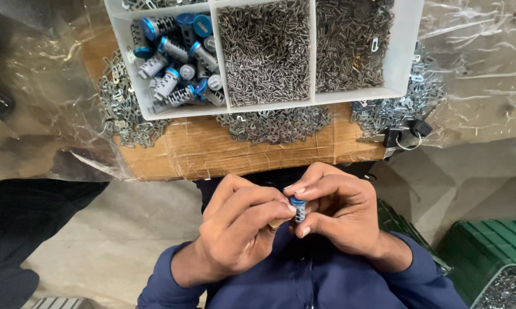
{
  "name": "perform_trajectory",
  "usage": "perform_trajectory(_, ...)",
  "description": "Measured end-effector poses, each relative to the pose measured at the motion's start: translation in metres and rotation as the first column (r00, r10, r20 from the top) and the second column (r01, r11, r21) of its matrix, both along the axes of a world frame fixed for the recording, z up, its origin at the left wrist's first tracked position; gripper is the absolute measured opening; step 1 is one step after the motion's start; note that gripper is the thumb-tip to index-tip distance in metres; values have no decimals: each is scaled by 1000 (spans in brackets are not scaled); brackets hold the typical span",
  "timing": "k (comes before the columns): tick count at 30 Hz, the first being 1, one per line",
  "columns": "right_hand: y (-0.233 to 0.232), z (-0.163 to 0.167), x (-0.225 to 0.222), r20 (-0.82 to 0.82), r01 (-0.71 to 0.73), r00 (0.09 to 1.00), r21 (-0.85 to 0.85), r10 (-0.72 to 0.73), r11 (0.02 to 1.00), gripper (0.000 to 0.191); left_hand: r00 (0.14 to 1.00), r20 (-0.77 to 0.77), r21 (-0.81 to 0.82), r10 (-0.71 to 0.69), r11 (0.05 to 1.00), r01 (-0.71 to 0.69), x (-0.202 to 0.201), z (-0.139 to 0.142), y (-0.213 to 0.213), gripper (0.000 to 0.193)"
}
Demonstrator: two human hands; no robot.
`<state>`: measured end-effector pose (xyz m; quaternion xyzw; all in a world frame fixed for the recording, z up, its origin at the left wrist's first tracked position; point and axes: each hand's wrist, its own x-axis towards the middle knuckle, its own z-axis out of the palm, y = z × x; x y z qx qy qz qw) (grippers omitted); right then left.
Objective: The person assembles small key cylinders by inserting metal pins into a blue and silver housing. They repeatedly pick up pins from a compartmentalized tray and insert them one at a time into the cylinder, occasionally rotating the cylinder to align the pins.
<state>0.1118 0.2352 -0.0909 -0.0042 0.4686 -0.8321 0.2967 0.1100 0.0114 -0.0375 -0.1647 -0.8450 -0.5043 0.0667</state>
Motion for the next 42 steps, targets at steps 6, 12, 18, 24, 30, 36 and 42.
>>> perform_trajectory(6, 1, -2, -1, -77, -100, 992, 46, 103, 994, 35, 975, 170, 149, -144, 982, 119, 1, 0, -10, 26)
perform_trajectory(12, 11, -8, -1, -67, -96, 993, -49, 93, 994, 38, 756, 647, 467, -103, 837, -286, 10, -6, 11, 27)
perform_trajectory(18, 26, -6, 6, 82, 208, 976, -92, -200, 974, 38, 987, -149, -540, 56, 832, -129, -7, -15, 16, 37)
perform_trajectory(24, 30, -6, 7, 30, 167, 986, -47, -165, 985, 36, 979, -203, -591, -8, 798, -116, -8, -29, 15, 36)
perform_trajectory(30, 27, -3, 4, 34, 122, 992, -10, -122, 992, 35, 964, -265, -463, -38, 882, -92, -11, -31, 7, 26)
perform_trajectory(36, 21, -1, 0, 14, 133, 991, 49, -134, 990, 36, 993, 69, 119, 95, 988, -103, -1, -7, 21, 32)
perform_trajectory(42, 23, -3, 1, -105, 160, 984, 135, -147, 978, 36, 993, -87, -109, -79, 992, 69, -10, -2, 28, 35)
